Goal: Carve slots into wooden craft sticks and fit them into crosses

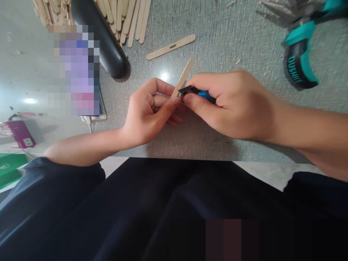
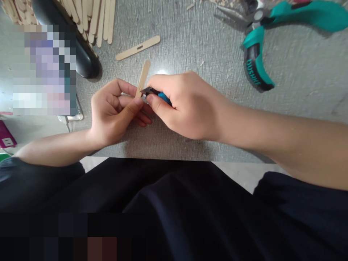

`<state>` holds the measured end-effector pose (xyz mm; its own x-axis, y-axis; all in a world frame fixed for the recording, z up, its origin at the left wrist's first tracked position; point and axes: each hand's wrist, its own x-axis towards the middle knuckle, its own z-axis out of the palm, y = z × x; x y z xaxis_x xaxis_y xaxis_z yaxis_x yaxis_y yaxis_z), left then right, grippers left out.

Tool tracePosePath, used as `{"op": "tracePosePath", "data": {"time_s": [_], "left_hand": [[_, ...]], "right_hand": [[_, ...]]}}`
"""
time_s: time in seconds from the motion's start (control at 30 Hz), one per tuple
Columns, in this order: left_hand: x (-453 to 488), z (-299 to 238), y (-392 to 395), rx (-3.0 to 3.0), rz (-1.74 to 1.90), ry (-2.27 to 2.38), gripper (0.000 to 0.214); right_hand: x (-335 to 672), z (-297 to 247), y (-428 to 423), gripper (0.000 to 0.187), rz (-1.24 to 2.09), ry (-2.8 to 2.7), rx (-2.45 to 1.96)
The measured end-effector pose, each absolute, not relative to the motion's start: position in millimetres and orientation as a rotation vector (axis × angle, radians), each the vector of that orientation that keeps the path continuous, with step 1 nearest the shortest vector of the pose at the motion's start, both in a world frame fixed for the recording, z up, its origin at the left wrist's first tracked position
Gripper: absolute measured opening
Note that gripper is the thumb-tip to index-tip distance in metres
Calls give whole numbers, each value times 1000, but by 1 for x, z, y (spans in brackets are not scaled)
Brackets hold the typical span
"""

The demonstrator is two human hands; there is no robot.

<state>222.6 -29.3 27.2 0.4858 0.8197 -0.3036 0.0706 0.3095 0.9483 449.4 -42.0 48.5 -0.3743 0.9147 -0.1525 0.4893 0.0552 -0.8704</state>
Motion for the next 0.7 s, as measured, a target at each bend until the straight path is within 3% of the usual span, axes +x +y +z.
{"op": "tracePosePath", "data": {"time_s": [0.4,0.7], "left_hand": [[222,28,-26,1177,531,972,37],[223,31,-25,1139,554,916,29]], "right_hand": [[457,37,-38,37,1717,-1649,-1208],[456,37,-37,35,1782,-1567,-1120]]}}
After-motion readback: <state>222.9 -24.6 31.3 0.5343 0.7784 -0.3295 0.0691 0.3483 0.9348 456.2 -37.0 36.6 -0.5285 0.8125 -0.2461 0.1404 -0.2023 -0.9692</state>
